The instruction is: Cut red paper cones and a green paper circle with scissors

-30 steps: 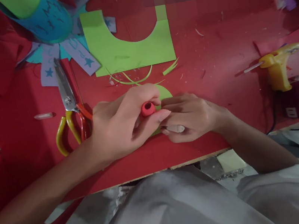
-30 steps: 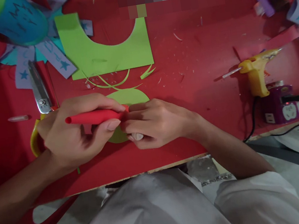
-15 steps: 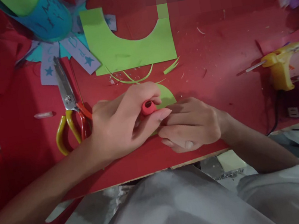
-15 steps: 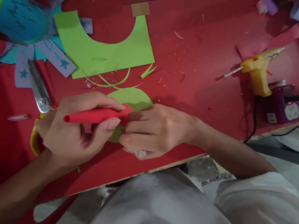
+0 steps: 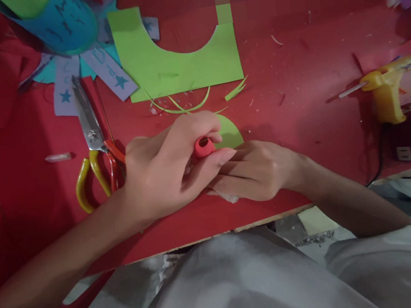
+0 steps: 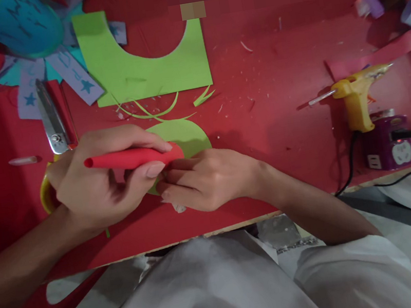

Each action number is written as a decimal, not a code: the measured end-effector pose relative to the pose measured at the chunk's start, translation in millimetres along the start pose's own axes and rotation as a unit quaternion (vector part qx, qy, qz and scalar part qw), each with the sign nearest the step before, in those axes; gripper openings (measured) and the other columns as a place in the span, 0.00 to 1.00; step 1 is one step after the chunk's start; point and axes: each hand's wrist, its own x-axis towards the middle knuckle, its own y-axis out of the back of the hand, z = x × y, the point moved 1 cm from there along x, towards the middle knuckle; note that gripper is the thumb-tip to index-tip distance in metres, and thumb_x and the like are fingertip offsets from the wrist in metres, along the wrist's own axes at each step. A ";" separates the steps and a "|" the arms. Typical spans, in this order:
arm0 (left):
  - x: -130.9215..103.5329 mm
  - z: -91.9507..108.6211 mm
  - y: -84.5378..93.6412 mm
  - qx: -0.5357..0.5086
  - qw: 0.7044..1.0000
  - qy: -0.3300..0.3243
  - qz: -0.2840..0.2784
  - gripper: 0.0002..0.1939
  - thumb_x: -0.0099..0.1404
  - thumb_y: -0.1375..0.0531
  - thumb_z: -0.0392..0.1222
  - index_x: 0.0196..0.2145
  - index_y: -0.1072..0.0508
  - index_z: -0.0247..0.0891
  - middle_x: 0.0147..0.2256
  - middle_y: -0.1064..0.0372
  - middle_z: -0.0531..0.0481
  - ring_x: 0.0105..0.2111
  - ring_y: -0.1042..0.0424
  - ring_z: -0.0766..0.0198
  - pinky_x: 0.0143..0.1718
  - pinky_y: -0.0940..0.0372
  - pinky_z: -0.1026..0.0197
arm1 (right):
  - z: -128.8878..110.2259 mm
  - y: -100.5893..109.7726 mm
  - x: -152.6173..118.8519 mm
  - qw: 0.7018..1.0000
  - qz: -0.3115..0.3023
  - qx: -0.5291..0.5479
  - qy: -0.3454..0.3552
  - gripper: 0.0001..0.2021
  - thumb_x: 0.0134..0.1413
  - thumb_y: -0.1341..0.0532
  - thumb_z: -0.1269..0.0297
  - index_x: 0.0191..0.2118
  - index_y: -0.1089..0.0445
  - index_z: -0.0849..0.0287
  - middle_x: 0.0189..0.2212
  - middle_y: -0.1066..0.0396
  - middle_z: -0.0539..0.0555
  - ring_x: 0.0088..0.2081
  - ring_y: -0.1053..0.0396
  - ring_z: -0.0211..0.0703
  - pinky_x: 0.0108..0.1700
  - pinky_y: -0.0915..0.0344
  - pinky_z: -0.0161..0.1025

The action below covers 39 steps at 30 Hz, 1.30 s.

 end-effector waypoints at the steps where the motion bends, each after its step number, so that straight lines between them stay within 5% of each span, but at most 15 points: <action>1: 0.4 -0.2 -0.3 -0.009 1.000 -0.012 0.011 0.13 0.77 0.39 0.57 0.42 0.21 0.49 0.34 0.18 0.53 0.25 0.26 0.62 0.24 0.37 0.54 | 0.1 0.7 0.2 1.000 0.022 -0.002 0.016 0.11 0.75 0.44 0.77 0.41 0.30 0.56 0.32 0.25 0.47 0.30 0.29 0.36 0.30 0.35 0.35; 9: 1.5 3.7 0.8 -0.010 1.000 0.001 0.007 0.13 0.77 0.39 0.55 0.41 0.21 0.47 0.33 0.18 0.53 0.25 0.27 0.65 0.25 0.37 0.53 | 2.3 -1.1 -1.4 0.995 0.088 -0.040 0.036 0.08 0.69 0.37 0.76 0.37 0.30 0.57 0.27 0.30 0.45 0.31 0.32 0.37 0.31 0.38 0.37; 20: 1.6 3.0 -0.2 -0.011 1.000 -0.009 0.017 0.17 0.77 0.39 0.61 0.41 0.21 0.47 0.33 0.18 0.51 0.22 0.30 0.64 0.22 0.41 0.54 | 8.0 1.2 -4.8 0.993 0.117 0.016 -0.028 0.10 0.63 0.41 0.76 0.35 0.37 0.53 0.24 0.33 0.44 0.27 0.36 0.37 0.26 0.45 0.39; 32: -2.5 -1.0 -1.9 0.025 1.000 -0.013 0.009 0.20 0.79 0.43 0.61 0.43 0.19 0.45 0.34 0.17 0.50 0.26 0.24 0.61 0.27 0.34 0.56 | 12.2 2.4 -14.9 0.992 0.109 -0.007 -0.067 0.09 0.70 0.41 0.70 0.35 0.32 0.54 0.25 0.35 0.47 0.27 0.34 0.38 0.32 0.35 0.37; 39: -0.4 -0.2 -2.3 0.002 1.000 -0.024 0.017 0.18 0.79 0.41 0.59 0.42 0.20 0.45 0.33 0.18 0.51 0.26 0.25 0.63 0.26 0.35 0.56 | 4.0 1.5 -8.3 0.994 0.104 -0.018 0.000 0.06 0.75 0.38 0.66 0.42 0.28 0.56 0.27 0.28 0.46 0.29 0.30 0.37 0.33 0.33 0.37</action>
